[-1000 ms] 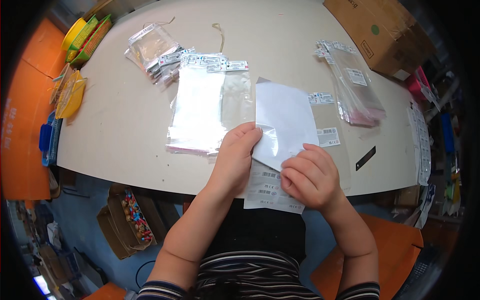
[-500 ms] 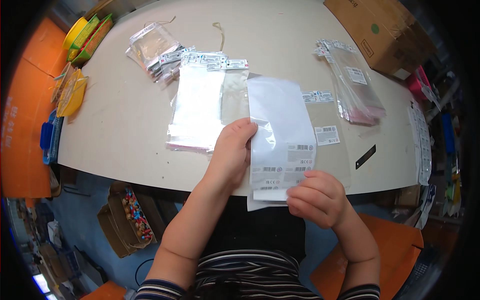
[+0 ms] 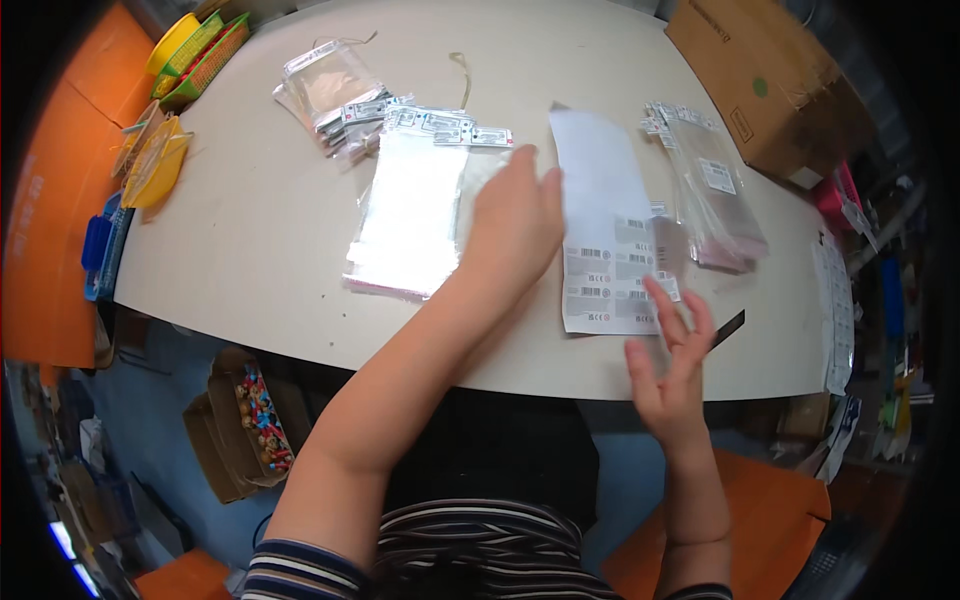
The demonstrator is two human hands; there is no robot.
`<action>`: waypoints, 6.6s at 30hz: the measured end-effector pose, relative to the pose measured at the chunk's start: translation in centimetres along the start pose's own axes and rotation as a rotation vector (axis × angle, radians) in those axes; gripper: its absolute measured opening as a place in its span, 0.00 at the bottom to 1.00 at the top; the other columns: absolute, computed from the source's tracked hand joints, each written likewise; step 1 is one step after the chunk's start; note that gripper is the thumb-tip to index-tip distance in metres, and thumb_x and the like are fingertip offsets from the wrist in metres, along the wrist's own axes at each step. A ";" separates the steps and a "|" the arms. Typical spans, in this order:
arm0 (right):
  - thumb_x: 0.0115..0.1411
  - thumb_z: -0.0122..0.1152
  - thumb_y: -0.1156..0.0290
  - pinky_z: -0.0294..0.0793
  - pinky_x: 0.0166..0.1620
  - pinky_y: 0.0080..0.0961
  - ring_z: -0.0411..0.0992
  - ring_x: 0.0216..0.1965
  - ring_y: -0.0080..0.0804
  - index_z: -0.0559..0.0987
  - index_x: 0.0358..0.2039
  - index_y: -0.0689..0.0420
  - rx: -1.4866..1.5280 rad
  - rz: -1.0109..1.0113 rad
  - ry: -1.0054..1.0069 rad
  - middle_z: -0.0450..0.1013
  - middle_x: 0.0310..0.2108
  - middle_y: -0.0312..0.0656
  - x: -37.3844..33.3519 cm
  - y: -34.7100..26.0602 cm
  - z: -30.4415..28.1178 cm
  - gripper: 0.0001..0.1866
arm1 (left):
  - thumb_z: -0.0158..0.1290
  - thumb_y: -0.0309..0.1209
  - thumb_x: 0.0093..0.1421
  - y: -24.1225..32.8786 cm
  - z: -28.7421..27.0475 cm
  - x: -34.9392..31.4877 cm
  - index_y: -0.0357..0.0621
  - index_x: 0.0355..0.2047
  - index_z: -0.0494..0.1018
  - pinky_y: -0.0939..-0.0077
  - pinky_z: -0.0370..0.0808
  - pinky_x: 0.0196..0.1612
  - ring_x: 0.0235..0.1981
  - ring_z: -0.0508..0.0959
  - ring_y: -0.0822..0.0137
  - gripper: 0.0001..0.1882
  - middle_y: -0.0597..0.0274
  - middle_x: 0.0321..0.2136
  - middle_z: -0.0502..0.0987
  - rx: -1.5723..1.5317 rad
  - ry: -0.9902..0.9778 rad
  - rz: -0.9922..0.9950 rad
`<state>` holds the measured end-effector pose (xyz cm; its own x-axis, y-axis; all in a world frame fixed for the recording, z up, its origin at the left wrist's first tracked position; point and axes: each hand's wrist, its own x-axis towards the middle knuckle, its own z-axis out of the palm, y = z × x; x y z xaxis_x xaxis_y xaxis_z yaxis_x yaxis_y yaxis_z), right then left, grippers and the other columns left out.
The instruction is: Peeling stickers from a sheet and applying them to small plastic ziplock bags at a workstation.
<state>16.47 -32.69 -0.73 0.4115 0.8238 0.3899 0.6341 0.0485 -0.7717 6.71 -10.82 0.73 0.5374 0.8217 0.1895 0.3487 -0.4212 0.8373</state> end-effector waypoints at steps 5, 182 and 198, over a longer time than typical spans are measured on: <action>0.62 0.57 0.74 0.60 0.63 0.39 0.67 0.60 0.51 0.51 0.65 0.61 -0.152 0.180 -0.141 0.71 0.56 0.55 0.5 0.2 0.2 0.34 | 0.50 0.34 0.64 -2.0 -5.4 -8.6 0.36 0.54 0.69 0.32 0.54 0.63 0.64 0.61 0.39 0.21 0.45 0.60 0.67 0.799 -0.292 0.282; 0.43 0.66 0.84 0.74 0.39 0.34 0.73 0.35 0.42 0.75 0.30 0.61 -0.337 -0.545 -0.123 0.73 0.34 0.42 5.5 -0.3 6.3 0.13 | 0.56 0.19 0.58 -4.2 -3.2 -4.5 0.26 0.50 0.61 0.78 0.78 0.40 0.36 0.80 0.69 0.22 0.49 0.36 0.79 -0.684 -0.284 -0.514; 0.41 0.69 0.81 0.74 0.35 0.32 0.73 0.32 0.39 0.76 0.30 0.57 -0.256 -0.648 -0.275 0.75 0.34 0.39 3.0 -2.2 2.8 0.14 | 0.57 0.20 0.57 -4.8 -2.8 -4.0 0.24 0.52 0.63 0.79 0.78 0.38 0.35 0.81 0.68 0.24 0.48 0.35 0.80 -0.580 -0.316 -0.469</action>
<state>14.42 -28.76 0.73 -0.2531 0.7882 0.5609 0.8403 0.4665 -0.2763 0.75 -11.04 -2.61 0.6554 0.6799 -0.3289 0.1846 0.2781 0.9427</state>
